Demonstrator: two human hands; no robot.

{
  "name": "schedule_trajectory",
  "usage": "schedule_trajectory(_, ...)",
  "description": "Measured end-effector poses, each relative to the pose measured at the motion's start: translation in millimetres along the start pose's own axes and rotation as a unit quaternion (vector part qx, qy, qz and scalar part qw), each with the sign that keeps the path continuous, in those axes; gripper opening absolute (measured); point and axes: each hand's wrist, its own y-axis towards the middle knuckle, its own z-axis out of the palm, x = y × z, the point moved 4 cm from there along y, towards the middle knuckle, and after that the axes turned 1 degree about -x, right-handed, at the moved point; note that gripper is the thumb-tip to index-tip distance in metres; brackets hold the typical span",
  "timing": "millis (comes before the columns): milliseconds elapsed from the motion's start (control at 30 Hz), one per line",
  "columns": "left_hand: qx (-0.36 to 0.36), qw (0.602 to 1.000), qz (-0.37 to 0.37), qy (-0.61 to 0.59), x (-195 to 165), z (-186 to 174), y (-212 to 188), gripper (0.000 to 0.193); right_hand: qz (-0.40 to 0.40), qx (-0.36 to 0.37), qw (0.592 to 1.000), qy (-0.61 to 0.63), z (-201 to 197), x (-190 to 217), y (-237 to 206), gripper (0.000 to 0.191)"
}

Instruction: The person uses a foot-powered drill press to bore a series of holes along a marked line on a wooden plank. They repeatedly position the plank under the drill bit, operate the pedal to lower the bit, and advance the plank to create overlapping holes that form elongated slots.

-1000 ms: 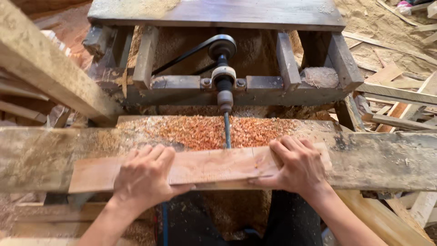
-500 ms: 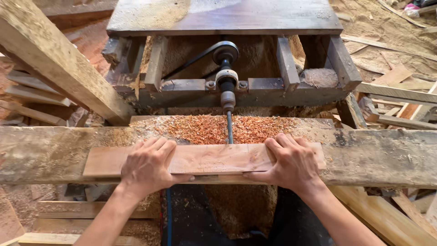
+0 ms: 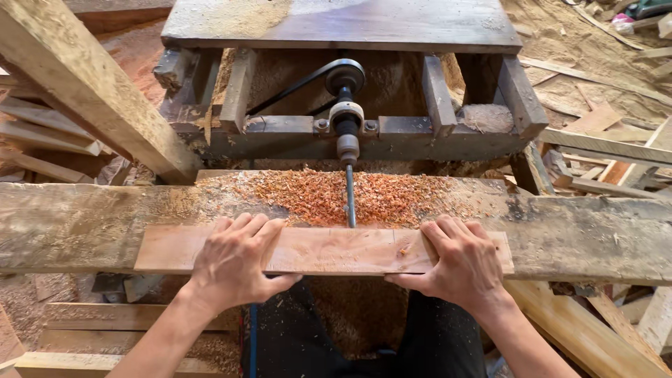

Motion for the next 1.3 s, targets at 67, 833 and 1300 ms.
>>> schedule_trajectory(67, 0.004, 0.999, -0.009, -0.049, -0.9, 0.8, -7.6, 0.072, -0.001, -0.036, 0.999, 0.016, -2.6, 0.1, -7.8, 0.08)
schedule_trajectory(833, -0.277, 0.959, -0.053, 0.036, -10.4, 17.9, -55.6, 0.045, -0.045, -0.251, 0.967, 0.026, -6.9, 19.9, -27.4, 0.045)
schedule_trajectory(1300, -0.28, 0.958, -0.045, 0.036, -9.3, 10.3, -49.4, 0.046, -0.038, -0.248, 0.967, 0.031, -0.7, 17.3, -31.2, 0.043)
